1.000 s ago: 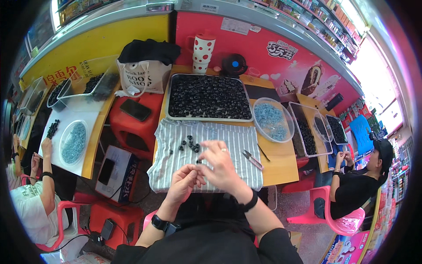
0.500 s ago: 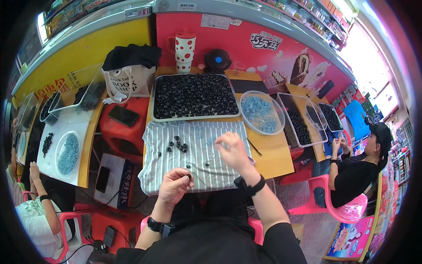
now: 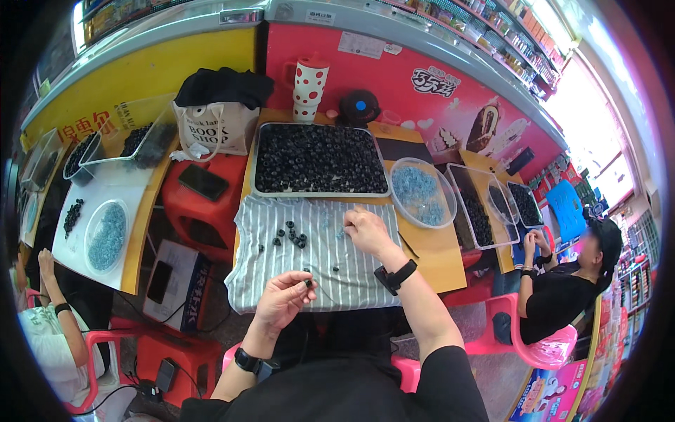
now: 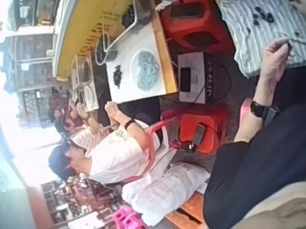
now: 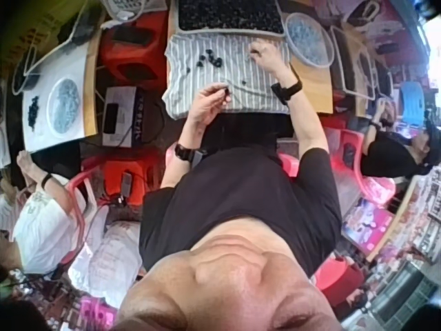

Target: Manually assembling small black plastic components at a workshop table.

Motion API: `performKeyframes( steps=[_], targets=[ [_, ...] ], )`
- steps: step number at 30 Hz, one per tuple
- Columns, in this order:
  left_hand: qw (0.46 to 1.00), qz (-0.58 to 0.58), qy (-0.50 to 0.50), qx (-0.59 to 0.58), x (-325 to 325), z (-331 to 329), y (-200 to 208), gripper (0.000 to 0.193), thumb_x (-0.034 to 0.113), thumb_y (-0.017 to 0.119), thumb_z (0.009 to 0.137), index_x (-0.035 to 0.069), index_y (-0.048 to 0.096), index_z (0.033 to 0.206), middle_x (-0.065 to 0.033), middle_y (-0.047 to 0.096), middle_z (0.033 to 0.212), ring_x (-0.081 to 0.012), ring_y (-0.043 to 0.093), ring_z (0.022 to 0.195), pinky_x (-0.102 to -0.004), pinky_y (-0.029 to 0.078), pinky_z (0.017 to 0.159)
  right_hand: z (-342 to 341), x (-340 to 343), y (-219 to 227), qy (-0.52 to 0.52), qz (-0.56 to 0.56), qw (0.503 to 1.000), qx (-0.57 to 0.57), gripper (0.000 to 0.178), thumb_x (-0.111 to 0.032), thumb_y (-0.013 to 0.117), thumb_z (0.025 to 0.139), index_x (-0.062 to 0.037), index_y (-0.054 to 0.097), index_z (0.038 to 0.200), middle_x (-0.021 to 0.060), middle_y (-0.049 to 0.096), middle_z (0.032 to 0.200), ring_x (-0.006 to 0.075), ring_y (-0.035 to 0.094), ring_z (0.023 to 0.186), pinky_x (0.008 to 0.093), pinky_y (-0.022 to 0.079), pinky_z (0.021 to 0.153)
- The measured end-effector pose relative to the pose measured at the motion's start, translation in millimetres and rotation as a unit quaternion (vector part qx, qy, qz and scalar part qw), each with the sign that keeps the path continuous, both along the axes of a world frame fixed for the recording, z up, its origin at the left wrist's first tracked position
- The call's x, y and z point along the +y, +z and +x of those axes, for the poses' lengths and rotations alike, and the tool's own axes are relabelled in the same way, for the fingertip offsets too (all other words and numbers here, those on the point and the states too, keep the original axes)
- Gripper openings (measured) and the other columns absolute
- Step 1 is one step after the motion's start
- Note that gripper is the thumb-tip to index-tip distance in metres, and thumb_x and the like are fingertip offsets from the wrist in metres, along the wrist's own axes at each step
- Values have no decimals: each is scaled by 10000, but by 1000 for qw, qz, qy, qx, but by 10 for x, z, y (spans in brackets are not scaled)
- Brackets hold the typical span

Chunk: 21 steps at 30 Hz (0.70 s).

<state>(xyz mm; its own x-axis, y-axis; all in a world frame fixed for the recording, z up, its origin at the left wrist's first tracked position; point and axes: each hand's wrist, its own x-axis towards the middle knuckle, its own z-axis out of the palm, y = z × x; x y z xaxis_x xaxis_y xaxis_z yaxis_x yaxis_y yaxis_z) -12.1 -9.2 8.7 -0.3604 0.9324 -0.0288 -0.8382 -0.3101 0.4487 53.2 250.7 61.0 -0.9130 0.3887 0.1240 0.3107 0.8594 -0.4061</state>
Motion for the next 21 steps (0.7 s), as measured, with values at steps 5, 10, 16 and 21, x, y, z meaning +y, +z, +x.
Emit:
performKeyframes(
  steps=[5, 10, 16, 21],
  targets=[
    [1000, 3, 12, -4, -2, -6, -6, 207, 1, 602, 906, -33, 641, 1106, -167, 679, 1006, -206, 675, 816, -257, 540, 680, 176, -14, 0, -6, 40, 999, 26, 112, -94, 650, 809, -7, 586, 779, 128, 599, 816, 306, 621, 772, 416, 476, 680],
    [1000, -9, 29, 7, 31, 17, 28, 200, 28, 625, 898, -14, 647, 1093, -125, 679, 976, -207, 663, 834, -286, 516, 746, 430, -561, 286, -18, -270, 957, 104, 104, -23, 697, 791, 0, 595, 787, 76, 575, 716, 143, 552, 614, 285, 436, 567],
    [1000, -17, 21, 7, 18, 15, 8, 213, 35, 633, 906, 5, 642, 1116, -71, 678, 937, -148, 651, 828, -262, 522, 734, 446, -1230, 199, 65, -319, 922, 211, 115, 32, 720, 776, -8, 613, 794, 54, 565, 709, 113, 556, 610, 251, 428, 536],
    [999, -14, 31, 30, 9, 31, 42, 184, 14, 638, 894, -5, 659, 1075, -76, 660, 935, -142, 648, 813, -257, 531, 733, 397, -1229, 257, 119, -294, 925, 207, 121, 33, 721, 774, -6, 607, 782, 62, 562, 711, 147, 584, 620, 266, 440, 534]
  ],
)
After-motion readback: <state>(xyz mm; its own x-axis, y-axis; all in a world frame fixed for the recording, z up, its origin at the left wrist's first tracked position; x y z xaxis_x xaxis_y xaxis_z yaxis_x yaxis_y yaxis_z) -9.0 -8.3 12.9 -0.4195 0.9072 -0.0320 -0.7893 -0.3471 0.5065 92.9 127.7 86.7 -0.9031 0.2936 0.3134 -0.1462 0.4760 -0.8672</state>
